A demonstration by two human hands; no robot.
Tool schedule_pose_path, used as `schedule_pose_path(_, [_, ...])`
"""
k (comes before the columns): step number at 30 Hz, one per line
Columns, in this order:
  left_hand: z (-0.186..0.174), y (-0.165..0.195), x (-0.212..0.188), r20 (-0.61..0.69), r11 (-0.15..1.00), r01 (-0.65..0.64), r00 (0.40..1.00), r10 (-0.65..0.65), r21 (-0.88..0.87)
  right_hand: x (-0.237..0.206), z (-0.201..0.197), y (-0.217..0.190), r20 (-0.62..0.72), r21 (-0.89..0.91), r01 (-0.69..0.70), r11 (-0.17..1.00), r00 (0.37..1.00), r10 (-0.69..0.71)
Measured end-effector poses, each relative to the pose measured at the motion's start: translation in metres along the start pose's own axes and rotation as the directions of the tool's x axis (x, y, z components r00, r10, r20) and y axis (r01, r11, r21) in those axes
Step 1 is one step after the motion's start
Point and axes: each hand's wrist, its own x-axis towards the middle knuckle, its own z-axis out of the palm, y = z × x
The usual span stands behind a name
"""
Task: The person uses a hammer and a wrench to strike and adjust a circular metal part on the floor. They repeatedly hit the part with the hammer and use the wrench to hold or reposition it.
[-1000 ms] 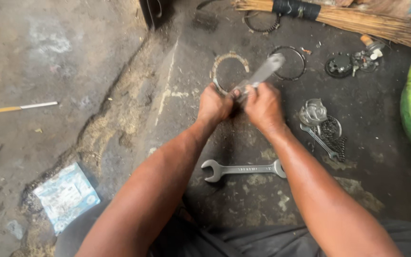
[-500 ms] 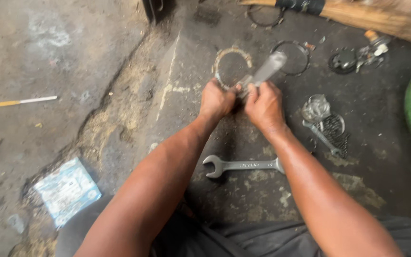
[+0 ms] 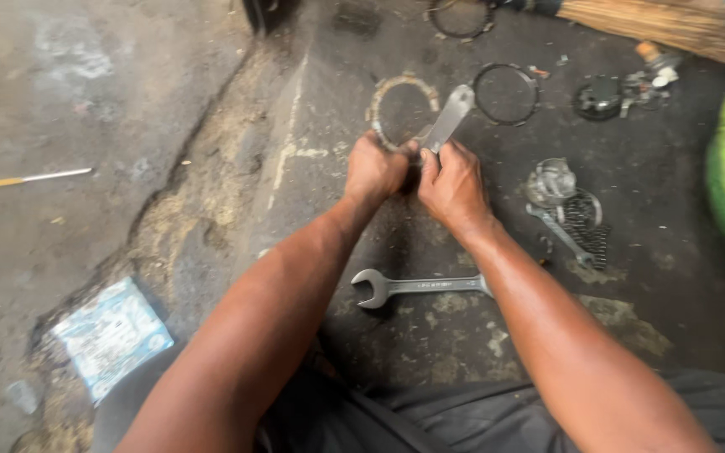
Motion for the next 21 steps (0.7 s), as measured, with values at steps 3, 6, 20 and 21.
schedule_pose_path(3, [-0.002,0.001,0.000,-0.018,0.999,-0.034,0.999,0.034,-0.023,0.001,0.001,0.004,-0.020,-0.023,-0.118,0.993,0.993,0.117])
schedule_pose_path(6, [-0.003,0.000,0.000,0.000,0.998,0.016,1.000,-0.016,0.053,-0.003,0.003,0.004,0.036,0.021,-0.142,0.990,0.989,0.141])
schedule_pose_path(20, [-0.030,0.019,0.011,0.294,0.944,0.304,0.921,-0.257,-0.129,0.009,-0.001,0.006,0.003,0.140,-0.171,0.975,0.985,0.172])
schedule_pose_path(21, [-0.030,0.019,0.010,0.312,0.947,0.286,0.922,-0.230,-0.146,0.006,0.004,0.005,0.015,0.132,-0.248,0.960,0.969,0.248])
